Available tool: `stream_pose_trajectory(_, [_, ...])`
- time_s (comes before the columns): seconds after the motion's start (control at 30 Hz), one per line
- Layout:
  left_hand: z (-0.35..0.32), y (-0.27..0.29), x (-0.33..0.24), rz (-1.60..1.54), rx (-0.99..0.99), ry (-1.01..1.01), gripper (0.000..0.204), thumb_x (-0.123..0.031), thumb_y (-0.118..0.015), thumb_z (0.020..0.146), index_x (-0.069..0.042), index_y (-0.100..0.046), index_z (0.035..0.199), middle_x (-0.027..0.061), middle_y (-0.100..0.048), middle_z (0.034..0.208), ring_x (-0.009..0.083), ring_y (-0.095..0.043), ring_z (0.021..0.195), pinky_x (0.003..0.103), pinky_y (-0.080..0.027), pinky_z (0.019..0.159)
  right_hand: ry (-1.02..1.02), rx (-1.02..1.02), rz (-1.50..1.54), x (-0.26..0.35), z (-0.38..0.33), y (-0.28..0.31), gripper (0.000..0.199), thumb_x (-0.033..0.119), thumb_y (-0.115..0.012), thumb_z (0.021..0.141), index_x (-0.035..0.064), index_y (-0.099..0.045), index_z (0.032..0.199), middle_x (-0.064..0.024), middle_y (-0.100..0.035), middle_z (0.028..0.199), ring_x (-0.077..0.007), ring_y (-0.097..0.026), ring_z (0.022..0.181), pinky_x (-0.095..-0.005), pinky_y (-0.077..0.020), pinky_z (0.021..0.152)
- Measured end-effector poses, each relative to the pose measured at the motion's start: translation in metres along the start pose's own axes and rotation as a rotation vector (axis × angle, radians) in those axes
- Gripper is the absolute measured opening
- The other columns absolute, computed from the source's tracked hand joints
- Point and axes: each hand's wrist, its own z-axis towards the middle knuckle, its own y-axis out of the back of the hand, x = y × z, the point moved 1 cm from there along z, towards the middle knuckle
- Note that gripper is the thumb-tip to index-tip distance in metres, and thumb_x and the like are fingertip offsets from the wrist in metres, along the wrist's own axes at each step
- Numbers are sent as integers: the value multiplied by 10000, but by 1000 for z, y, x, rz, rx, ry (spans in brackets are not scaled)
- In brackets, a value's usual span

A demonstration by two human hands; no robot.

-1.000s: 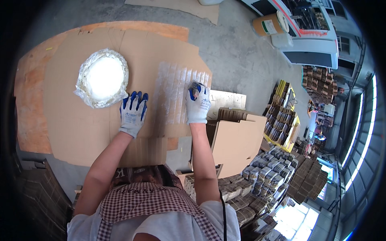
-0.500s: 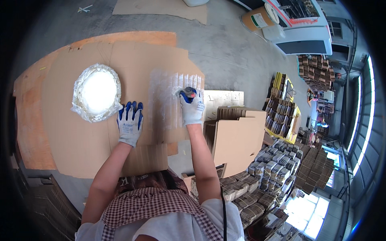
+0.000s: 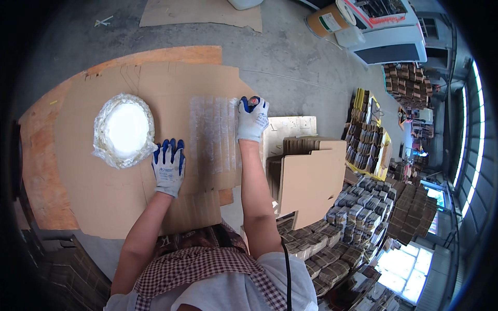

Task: The person places a large flat cardboard sheet on a wooden workbench, then uses a putty knife to scoop white paste from a container and spread it evenly across the cardboard surface. The person repeats the spreading motion multiple times to cover a larger area.

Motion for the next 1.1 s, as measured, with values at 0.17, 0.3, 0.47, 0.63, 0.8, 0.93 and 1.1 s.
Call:
stream_pose_trajectory(0.17, [-1, -1, -1, 4, 18, 10, 471, -215, -618, 908, -139, -595, 1372, 110, -577, 1357, 299, -520, 1278, 514, -368, 1112, 27, 57, 174, 18, -7, -5, 370, 290, -795, 816, 31, -613, 1006, -169, -631, 1033, -380, -635, 901, -457, -514, 789])
stream_pose_trajectory(0.3, [-2, -4, 0, 3, 18, 6, 476, -214, -616, 908, -141, -590, 1378, 112, -574, 1362, 300, -516, 1283, 516, -364, 1114, 6, 87, -28, 3, 6, -5, 368, 330, -756, 846, 51, -604, 1031, -171, -612, 1054, -390, -639, 908, -462, -515, 794])
stream_pose_trajectory(0.47, [-2, -2, 0, 10, 10, 11, 465, -220, -607, 909, -136, -599, 1367, 111, -588, 1350, 298, -526, 1276, 518, -373, 1102, -34, 40, -63, -17, 15, 12, 379, 342, -761, 840, 52, -603, 1025, -159, -612, 1051, -374, -651, 899, -452, -521, 782])
stream_pose_trajectory(0.63, [0, -2, -1, 2, 19, -10, 453, -207, -615, 906, -140, -611, 1354, 107, -580, 1357, 301, -527, 1270, 525, -366, 1116, 61, 70, -32, -12, 12, 5, 370, 327, -760, 835, 54, -590, 1018, -158, -609, 1041, -380, -650, 909, -460, -522, 780])
stream_pose_trajectory(0.8, [-1, -4, 2, 2, -6, 23, 449, -209, -617, 907, -140, -614, 1351, 108, -585, 1351, 300, -528, 1271, 526, -368, 1116, -77, 122, -64, -25, 30, 23, 381, 316, -751, 841, 39, -591, 1047, -167, -611, 1048, -387, -650, 933, -470, -515, 806])
stream_pose_trajectory(0.93, [-1, -3, 0, 2, 3, 0, 455, -209, -623, 905, -143, -611, 1355, 105, -582, 1356, 302, -526, 1275, 524, -368, 1115, 0, 72, 2, -15, 25, 10, 453, 343, -758, 832, 31, -600, 1119, -172, -616, 1105, -387, -653, 959, -453, -520, 834])
stream_pose_trajectory(1.1, [-1, -5, 1, 2, 10, 9, 466, -213, -630, 902, -145, -606, 1362, 102, -575, 1371, 304, -523, 1281, 523, -360, 1119, -67, 81, -150, -37, 42, 11, 498, 362, -766, 823, 28, -594, 1150, -169, -613, 1140, -385, -654, 981, -449, -522, 854])
